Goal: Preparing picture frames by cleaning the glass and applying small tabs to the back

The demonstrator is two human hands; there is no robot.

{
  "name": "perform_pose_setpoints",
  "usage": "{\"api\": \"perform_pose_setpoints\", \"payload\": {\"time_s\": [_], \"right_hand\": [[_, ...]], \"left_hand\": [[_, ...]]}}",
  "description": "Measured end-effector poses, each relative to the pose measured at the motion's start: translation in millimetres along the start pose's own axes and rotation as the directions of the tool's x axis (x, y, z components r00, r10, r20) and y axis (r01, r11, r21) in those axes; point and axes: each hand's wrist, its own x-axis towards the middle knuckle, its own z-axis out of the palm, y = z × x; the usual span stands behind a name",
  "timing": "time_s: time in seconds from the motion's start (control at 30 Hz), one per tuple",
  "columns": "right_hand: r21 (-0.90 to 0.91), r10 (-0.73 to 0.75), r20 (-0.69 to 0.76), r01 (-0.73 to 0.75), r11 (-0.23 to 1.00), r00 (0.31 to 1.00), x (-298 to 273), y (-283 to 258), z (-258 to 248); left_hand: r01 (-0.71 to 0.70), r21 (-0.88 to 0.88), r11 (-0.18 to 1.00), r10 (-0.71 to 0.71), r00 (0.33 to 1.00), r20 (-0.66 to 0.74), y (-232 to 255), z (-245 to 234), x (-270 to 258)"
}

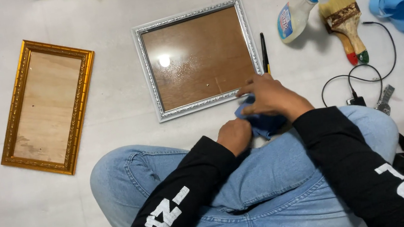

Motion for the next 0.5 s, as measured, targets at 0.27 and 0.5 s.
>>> {"api": "perform_pose_setpoints", "payload": {"time_s": [0.27, 0.5], "right_hand": [[-0.328, 0.224, 0.02, -0.206, 0.922, 0.974, 18.6, 17.5, 10.7], [0.767, -0.014, -0.217, 0.179, 0.616, 0.976, -13.0, -14.1, -31.0]], "left_hand": [[0.187, -0.234, 0.954, -0.037, 0.849, 0.527, -22.3, -120.3, 14.7], [0.263, -0.838, 0.478, -0.216, 0.96, 0.178, -32.1, -207.4, 16.6]]}}
